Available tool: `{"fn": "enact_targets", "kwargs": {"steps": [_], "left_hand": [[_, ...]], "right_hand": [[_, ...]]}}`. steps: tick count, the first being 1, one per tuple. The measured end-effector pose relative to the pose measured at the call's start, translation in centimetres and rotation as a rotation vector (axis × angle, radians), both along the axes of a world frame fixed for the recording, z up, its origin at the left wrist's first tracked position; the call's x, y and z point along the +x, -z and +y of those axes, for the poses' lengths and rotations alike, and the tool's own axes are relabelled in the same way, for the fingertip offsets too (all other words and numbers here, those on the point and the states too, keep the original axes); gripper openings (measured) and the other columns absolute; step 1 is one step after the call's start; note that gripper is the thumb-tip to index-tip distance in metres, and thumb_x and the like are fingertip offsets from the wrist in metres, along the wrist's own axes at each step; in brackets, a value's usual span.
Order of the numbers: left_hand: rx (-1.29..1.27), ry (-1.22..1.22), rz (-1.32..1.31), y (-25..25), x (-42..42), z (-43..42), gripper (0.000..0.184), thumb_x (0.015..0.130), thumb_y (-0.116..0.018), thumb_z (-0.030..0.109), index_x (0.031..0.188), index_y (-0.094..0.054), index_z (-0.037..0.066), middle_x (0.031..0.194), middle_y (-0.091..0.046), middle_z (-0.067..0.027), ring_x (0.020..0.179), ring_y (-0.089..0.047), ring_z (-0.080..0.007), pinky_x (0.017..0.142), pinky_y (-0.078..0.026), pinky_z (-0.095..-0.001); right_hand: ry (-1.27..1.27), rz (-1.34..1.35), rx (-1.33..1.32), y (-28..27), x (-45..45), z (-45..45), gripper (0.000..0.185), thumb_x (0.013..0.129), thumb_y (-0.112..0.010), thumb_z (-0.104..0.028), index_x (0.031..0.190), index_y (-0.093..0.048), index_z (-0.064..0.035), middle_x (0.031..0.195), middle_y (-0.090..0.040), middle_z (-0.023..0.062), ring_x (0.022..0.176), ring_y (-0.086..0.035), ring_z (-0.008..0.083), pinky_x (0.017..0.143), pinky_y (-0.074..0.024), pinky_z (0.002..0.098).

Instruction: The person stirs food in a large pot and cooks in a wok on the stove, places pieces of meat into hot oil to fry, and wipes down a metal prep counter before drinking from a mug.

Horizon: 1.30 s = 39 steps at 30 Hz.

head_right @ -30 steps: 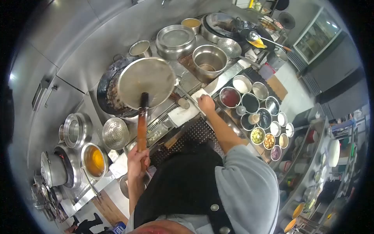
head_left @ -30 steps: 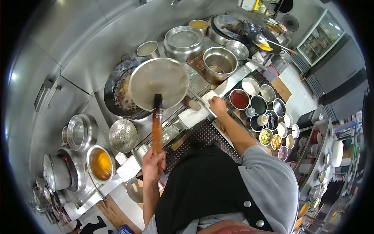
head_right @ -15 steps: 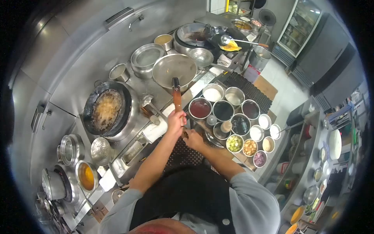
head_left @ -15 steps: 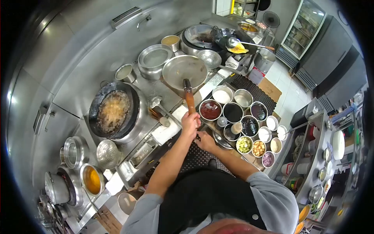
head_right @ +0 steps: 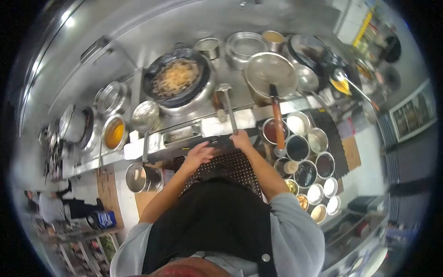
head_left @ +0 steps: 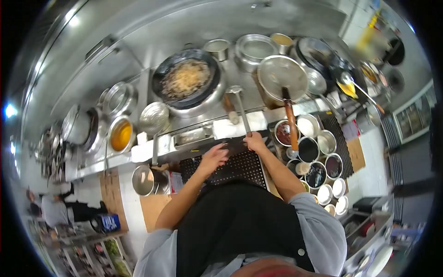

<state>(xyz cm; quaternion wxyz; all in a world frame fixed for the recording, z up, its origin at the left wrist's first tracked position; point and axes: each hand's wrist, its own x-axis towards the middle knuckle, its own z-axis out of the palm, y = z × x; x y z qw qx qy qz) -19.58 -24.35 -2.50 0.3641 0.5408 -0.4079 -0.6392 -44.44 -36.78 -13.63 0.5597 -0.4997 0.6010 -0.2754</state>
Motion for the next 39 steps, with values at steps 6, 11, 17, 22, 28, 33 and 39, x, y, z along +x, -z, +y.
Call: {"fn": "enact_targets", "kwargs": {"steps": [6, 11, 17, 22, 28, 33, 39], "left_hand": [[0.092, -0.775, -0.091, 21.7, 26.2, 24.4, 0.039, 0.099, -0.064, 0.021, 0.134, -0.055, 0.008, 0.085, -0.061, -0.005, 0.066, -0.056, -0.0135, 0.055, -0.048, -0.029], [0.865, -1.068, -0.267, 26.6, 27.3, 47.7, 0.044, 0.104, -0.055, 0.032, 0.145, -0.054, 0.013, 0.119, -0.068, -0.0088, 0.096, -0.063, -0.0211, 0.079, -0.056, -0.0376], [0.851, -0.643, -0.412, 29.1, 30.3, 43.5, 0.045, 0.104, -0.056, 0.031, 0.143, -0.054, 0.01, 0.125, -0.067, -0.0098, 0.095, -0.065, -0.02, 0.081, -0.055, -0.0372], [0.479, -0.435, -0.735, 31.0, 41.1, 32.3, 0.045, 0.104, -0.056, 0.03, 0.142, -0.054, 0.006, 0.129, -0.067, -0.0107, 0.093, -0.066, -0.0191, 0.083, -0.055, -0.0369], [0.022, -1.017, -0.08, 15.1, 47.2, 20.6, 0.04, 0.101, -0.061, 0.022, 0.137, -0.055, 0.006, 0.109, -0.065, -0.0087, 0.085, -0.065, -0.0191, 0.068, -0.055, -0.0315], [0.279, -0.999, -0.071, 21.0, 45.4, 23.4, 0.028, 0.1, -0.061, 0.025, 0.121, -0.063, 0.007, 0.097, -0.064, -0.0058, 0.07, -0.061, -0.017, 0.055, -0.049, -0.0317], [0.613, -0.278, -0.669, 32.6, 38.2, 38.9, 0.027, 0.098, -0.061, 0.032, 0.082, -0.066, 0.011, 0.065, -0.057, -0.0032, 0.053, -0.054, -0.0183, 0.047, -0.046, -0.0365]], "right_hand": [[-0.024, -0.243, -0.056, -5.1, 2.5, 4.2, 0.023, 0.088, -0.065, -0.002, 0.11, -0.056, -0.001, 0.065, -0.056, 0.0048, 0.05, -0.059, 0.0173, 0.044, -0.0448, 0.0313], [-0.068, 0.042, -0.331, -15.2, 6.0, -3.2, 0.031, 0.092, -0.069, -0.009, 0.118, -0.054, -0.0002, 0.067, -0.058, 0.0037, 0.05, -0.054, 0.0147, 0.045, -0.0435, 0.0324], [0.004, -0.007, -0.211, -18.5, 15.1, -12.6, 0.035, 0.092, -0.069, -0.013, 0.122, -0.061, 0.0024, 0.069, -0.06, 0.0043, 0.055, -0.055, 0.0146, 0.048, -0.0448, 0.0324], [0.01, 0.027, -0.137, -15.3, 23.7, -17.2, 0.019, 0.093, -0.069, -0.015, 0.106, -0.062, -0.0033, 0.07, -0.061, 0.0048, 0.052, -0.056, 0.0153, 0.046, -0.0465, 0.0335], [0.041, -0.385, 0.212, -15.1, 29.5, -15.3, 0.019, 0.1, -0.065, -0.026, 0.098, -0.05, -0.0162, 0.069, -0.056, 0.0, 0.054, -0.054, 0.0141, 0.046, -0.0449, 0.0334], [0.047, -0.645, 0.374, -14.6, 29.9, -14.0, 0.017, 0.1, -0.066, -0.025, 0.098, -0.052, -0.0157, 0.069, -0.057, 0.0005, 0.055, -0.054, 0.0148, 0.05, -0.0448, 0.0333], [-0.018, -0.837, 0.467, -15.8, 28.8, -11.7, 0.017, 0.099, -0.07, -0.023, 0.107, -0.059, -0.014, 0.07, -0.057, 0.0009, 0.055, -0.053, 0.0148, 0.052, -0.0425, 0.0324]]}}
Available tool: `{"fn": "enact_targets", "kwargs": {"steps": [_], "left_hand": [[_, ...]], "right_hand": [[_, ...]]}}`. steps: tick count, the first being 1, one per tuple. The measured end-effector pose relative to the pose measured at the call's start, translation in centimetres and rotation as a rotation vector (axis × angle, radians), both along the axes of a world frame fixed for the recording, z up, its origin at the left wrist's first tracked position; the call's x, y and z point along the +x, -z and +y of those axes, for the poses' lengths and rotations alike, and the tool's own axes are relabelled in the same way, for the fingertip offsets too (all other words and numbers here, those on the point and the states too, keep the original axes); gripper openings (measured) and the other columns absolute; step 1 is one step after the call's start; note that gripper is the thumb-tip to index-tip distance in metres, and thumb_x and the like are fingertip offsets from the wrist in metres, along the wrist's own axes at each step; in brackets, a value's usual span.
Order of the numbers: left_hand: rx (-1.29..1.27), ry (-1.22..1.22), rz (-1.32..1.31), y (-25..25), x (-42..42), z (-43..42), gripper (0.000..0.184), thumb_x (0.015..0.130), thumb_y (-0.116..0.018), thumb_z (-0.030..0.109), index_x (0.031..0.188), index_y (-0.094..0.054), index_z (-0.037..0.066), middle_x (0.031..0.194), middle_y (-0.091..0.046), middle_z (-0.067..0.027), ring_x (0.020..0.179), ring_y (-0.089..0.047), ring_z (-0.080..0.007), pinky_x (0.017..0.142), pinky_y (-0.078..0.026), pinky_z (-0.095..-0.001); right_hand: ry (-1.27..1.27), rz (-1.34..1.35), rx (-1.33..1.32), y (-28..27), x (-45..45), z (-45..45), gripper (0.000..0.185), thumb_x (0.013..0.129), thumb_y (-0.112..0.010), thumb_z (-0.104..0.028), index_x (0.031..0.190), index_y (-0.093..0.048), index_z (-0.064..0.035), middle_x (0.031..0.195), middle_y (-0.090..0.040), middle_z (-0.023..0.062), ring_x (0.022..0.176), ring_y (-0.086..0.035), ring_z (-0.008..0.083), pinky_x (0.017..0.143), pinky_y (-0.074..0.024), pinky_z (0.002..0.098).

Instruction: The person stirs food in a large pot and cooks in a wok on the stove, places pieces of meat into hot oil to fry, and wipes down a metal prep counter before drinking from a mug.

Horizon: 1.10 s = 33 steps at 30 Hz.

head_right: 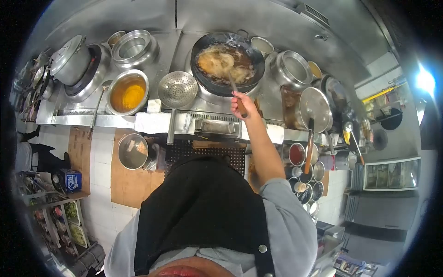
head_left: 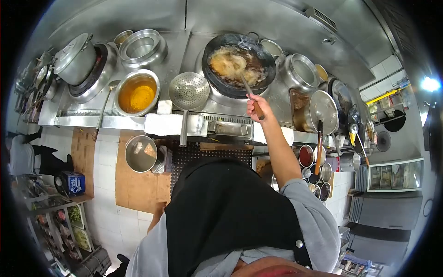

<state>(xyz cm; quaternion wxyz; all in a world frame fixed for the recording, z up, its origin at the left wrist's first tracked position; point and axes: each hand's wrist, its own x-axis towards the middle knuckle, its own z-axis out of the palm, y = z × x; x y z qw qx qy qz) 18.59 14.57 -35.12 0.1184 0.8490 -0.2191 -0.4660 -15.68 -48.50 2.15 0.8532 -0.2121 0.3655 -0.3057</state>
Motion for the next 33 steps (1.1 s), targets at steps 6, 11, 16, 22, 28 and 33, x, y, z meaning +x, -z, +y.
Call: {"fn": "enact_targets", "kwargs": {"steps": [6, 11, 16, 22, 28, 33], "left_hand": [[0.071, -0.151, 0.096, 0.2, -1.0, 3.2, 0.025, 0.097, -0.062, 0.031, 0.087, -0.066, 0.009, 0.068, -0.057, -0.0043, 0.056, -0.057, -0.0192, 0.048, -0.046, -0.0364], [-0.182, -0.624, 0.293, -0.3, 2.9, -4.3, 0.024, 0.096, -0.062, 0.03, 0.091, -0.067, 0.007, 0.071, -0.058, -0.0051, 0.06, -0.059, -0.0199, 0.05, -0.047, -0.0363], [-0.32, -0.569, 0.259, -6.3, 4.3, -12.4, 0.025, 0.096, -0.063, 0.029, 0.108, -0.064, 0.006, 0.082, -0.06, -0.0056, 0.062, -0.059, -0.0189, 0.05, -0.046, -0.0355], [-0.283, -0.526, 0.307, -5.6, 3.1, -14.1, 0.031, 0.097, -0.062, 0.026, 0.121, -0.064, 0.006, 0.091, -0.067, -0.0055, 0.065, -0.062, -0.0172, 0.051, -0.049, -0.0349], [-0.148, -0.218, 0.273, 2.9, 0.0, -8.0, 0.024, 0.1, -0.06, 0.026, 0.103, -0.069, 0.004, 0.074, -0.062, -0.0114, 0.056, -0.061, -0.0237, 0.046, -0.051, -0.0375], [-0.07, -0.539, 0.284, 0.6, -3.6, -5.1, 0.023, 0.1, -0.06, 0.027, 0.099, -0.067, 0.005, 0.073, -0.059, -0.0106, 0.057, -0.06, -0.0237, 0.046, -0.05, -0.0381]], "right_hand": [[-0.096, 0.095, -0.039, -1.4, -0.9, 2.9, 0.02, 0.099, -0.069, -0.024, 0.107, -0.054, -0.0138, 0.072, -0.054, 0.0, 0.055, -0.052, 0.0145, 0.051, -0.0416, 0.0304], [-0.162, 0.338, -0.274, -2.8, -1.7, 5.2, 0.018, 0.099, -0.067, -0.021, 0.104, -0.052, -0.0129, 0.069, -0.052, -0.0011, 0.052, -0.05, 0.0127, 0.047, -0.0406, 0.0307], [-0.257, 0.597, -0.49, -5.1, -3.2, 8.1, 0.022, 0.097, -0.066, -0.016, 0.116, -0.057, -0.0093, 0.066, -0.051, -0.0019, 0.048, -0.048, 0.0107, 0.043, -0.0396, 0.0286], [-0.302, 0.819, -0.656, -6.5, -6.5, 10.3, 0.052, 0.094, -0.067, -0.014, 0.144, -0.053, -0.0062, 0.065, -0.051, -0.0015, 0.049, -0.049, 0.0097, 0.044, -0.0412, 0.0278], [-0.255, 1.027, -0.857, -7.3, -7.8, 11.2, 0.072, 0.089, -0.071, -0.017, 0.154, -0.044, -0.0022, 0.07, -0.06, 0.0048, 0.055, -0.057, 0.0141, 0.05, -0.0487, 0.032], [-0.218, 1.0, -0.905, -7.1, -3.5, 10.7, 0.064, 0.09, -0.07, -0.011, 0.151, -0.05, -0.0083, 0.07, -0.056, 0.0001, 0.053, -0.052, 0.0107, 0.049, -0.046, 0.0297]]}}
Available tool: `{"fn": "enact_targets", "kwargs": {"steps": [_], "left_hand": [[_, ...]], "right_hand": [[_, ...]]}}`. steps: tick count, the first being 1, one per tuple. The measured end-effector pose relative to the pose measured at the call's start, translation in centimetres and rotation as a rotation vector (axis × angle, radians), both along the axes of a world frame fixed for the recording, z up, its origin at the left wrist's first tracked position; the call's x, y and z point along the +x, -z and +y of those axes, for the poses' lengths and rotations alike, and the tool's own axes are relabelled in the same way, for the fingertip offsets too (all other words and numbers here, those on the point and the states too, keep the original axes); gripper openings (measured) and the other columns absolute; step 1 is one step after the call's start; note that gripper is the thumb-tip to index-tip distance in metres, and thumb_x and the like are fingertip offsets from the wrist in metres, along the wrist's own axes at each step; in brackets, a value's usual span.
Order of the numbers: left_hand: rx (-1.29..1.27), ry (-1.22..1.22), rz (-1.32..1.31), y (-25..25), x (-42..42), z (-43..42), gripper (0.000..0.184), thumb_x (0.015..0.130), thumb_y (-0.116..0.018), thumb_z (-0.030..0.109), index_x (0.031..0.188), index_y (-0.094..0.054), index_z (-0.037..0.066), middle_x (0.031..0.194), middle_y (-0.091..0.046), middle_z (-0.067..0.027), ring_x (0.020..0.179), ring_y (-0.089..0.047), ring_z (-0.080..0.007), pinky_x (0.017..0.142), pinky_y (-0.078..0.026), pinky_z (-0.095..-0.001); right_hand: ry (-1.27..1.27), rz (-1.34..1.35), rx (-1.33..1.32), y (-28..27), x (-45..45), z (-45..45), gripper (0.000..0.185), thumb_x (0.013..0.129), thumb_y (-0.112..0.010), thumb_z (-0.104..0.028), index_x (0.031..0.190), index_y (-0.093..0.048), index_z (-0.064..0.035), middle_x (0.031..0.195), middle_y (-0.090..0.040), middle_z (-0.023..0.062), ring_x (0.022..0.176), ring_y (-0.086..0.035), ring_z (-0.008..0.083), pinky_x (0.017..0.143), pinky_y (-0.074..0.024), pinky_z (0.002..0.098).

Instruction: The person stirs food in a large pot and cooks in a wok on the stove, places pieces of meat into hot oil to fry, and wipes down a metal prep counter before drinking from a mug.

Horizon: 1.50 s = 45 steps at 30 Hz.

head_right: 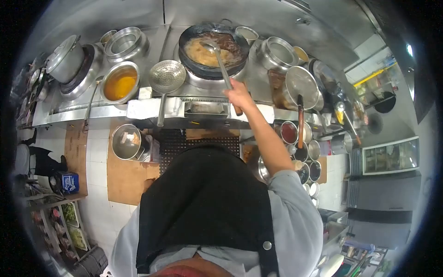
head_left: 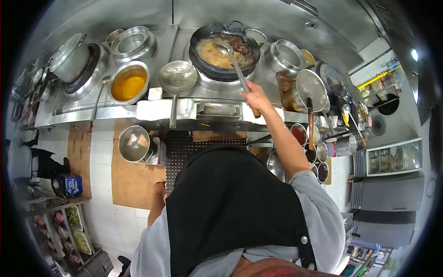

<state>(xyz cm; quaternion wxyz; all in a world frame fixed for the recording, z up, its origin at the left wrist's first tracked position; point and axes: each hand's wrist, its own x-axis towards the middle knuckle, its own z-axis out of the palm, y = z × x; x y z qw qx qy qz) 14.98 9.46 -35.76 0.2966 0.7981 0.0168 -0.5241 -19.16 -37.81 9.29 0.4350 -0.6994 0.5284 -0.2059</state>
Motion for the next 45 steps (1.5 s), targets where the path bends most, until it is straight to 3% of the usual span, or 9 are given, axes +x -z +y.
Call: {"fn": "enact_targets", "kwargs": {"steps": [7, 13, 17, 21, 31, 37, 40, 42, 45], "left_hand": [[-0.218, 0.264, -0.242, -2.6, -3.6, 4.5, 0.022, 0.1, -0.06, 0.027, 0.105, -0.066, 0.006, 0.078, -0.062, -0.0061, 0.052, -0.058, -0.0201, 0.044, -0.046, -0.0355], [-0.152, -0.44, -0.054, -7.8, -15.3, 9.1, 0.034, 0.099, -0.063, 0.023, 0.127, -0.063, 0.004, 0.095, -0.069, -0.0095, 0.061, -0.066, -0.0198, 0.046, -0.051, -0.0322], [-0.127, -0.083, -0.179, -6.8, -24.1, 18.7, 0.037, 0.096, -0.064, 0.017, 0.131, -0.06, 0.004, 0.098, -0.068, -0.0075, 0.07, -0.068, -0.022, 0.053, -0.054, -0.0355], [0.138, 1.07, -0.659, -7.1, -31.6, 26.3, 0.027, 0.102, -0.055, 0.024, 0.103, -0.069, 0.002, 0.081, -0.066, -0.011, 0.073, -0.071, -0.0254, 0.058, -0.056, -0.0401], [0.063, 0.506, -0.501, -4.3, -33.6, 27.5, 0.035, 0.103, -0.052, 0.029, 0.091, -0.069, 0.001, 0.076, -0.065, -0.0134, 0.072, -0.072, -0.0235, 0.052, -0.055, -0.0372], [-0.069, -0.251, -0.314, -8.0, -24.9, 19.0, 0.049, 0.096, -0.066, 0.033, 0.127, -0.065, -0.005, 0.105, -0.075, -0.0181, 0.079, -0.071, -0.0235, 0.069, -0.057, -0.0372], [-0.202, -0.24, -0.688, -10.8, -23.4, 20.3, 0.053, 0.093, -0.068, 0.035, 0.131, -0.066, -0.002, 0.106, -0.076, -0.0183, 0.096, -0.072, -0.0258, 0.087, -0.056, -0.0362], [-0.2, -0.464, -0.484, -16.6, -24.3, 22.1, 0.049, 0.09, -0.07, 0.036, 0.126, -0.069, 0.002, 0.108, -0.076, -0.0187, 0.101, -0.073, -0.0263, 0.089, -0.057, -0.0424], [0.089, -0.029, -0.723, -15.7, -24.9, 29.4, 0.036, 0.092, -0.063, 0.039, 0.093, -0.08, 0.007, 0.097, -0.075, -0.0203, 0.1, -0.07, -0.0377, 0.089, -0.055, -0.0485]], "right_hand": [[-0.139, 0.178, -0.1, 6.7, 2.7, -10.3, 0.055, 0.085, -0.075, -0.022, 0.13, -0.06, 0.007, 0.11, -0.072, 0.0257, 0.097, -0.071, 0.0377, 0.085, -0.0556, 0.0427], [0.022, 0.021, -0.174, 9.2, -3.9, -12.9, 0.076, 0.086, -0.074, -0.028, 0.149, -0.047, 0.0034, 0.15, -0.049, 0.0304, 0.141, -0.05, 0.0361, 0.117, -0.0395, 0.0362], [0.118, -0.383, 0.088, 9.5, -8.8, -12.3, 0.071, 0.093, -0.072, -0.016, 0.157, -0.043, -0.0076, 0.071, -0.06, 0.0006, 0.052, -0.051, 0.0105, 0.047, -0.0451, 0.0303], [0.079, -0.411, 0.092, 9.8, -13.4, -11.7, 0.073, 0.093, -0.071, -0.012, 0.159, -0.039, -0.0101, 0.068, -0.056, -0.0016, 0.052, -0.05, 0.0084, 0.045, -0.0416, 0.0269], [0.178, -0.167, -0.292, 18.2, -23.4, -2.5, 0.065, 0.095, -0.069, -0.014, 0.156, -0.046, -0.0092, 0.068, -0.055, -0.0007, 0.054, -0.051, 0.0094, 0.048, -0.0437, 0.0284], [0.195, 0.569, -0.228, 21.9, -24.5, 0.6, 0.075, 0.087, -0.07, -0.033, 0.153, -0.046, -0.0047, 0.121, -0.069, 0.0293, 0.114, -0.067, 0.0432, 0.1, -0.0515, 0.0493], [-0.807, 1.432, -0.653, 35.2, -32.1, -13.8, 0.044, 0.089, -0.069, -0.032, 0.123, -0.069, -0.0041, 0.103, -0.072, 0.0165, 0.102, -0.066, 0.0384, 0.086, -0.0568, 0.0485], [-0.056, 0.839, -0.208, 23.5, -24.4, -5.2, 0.048, 0.094, -0.066, -0.033, 0.129, -0.066, 0.0, 0.126, -0.069, 0.0249, 0.112, -0.068, 0.0422, 0.098, -0.0527, 0.0513], [-0.166, 0.304, -0.878, 24.8, -19.2, -2.4, 0.059, 0.096, -0.067, -0.037, 0.142, -0.058, -0.001, 0.126, -0.068, 0.0278, 0.107, -0.069, 0.0435, 0.099, -0.0514, 0.0525]]}}
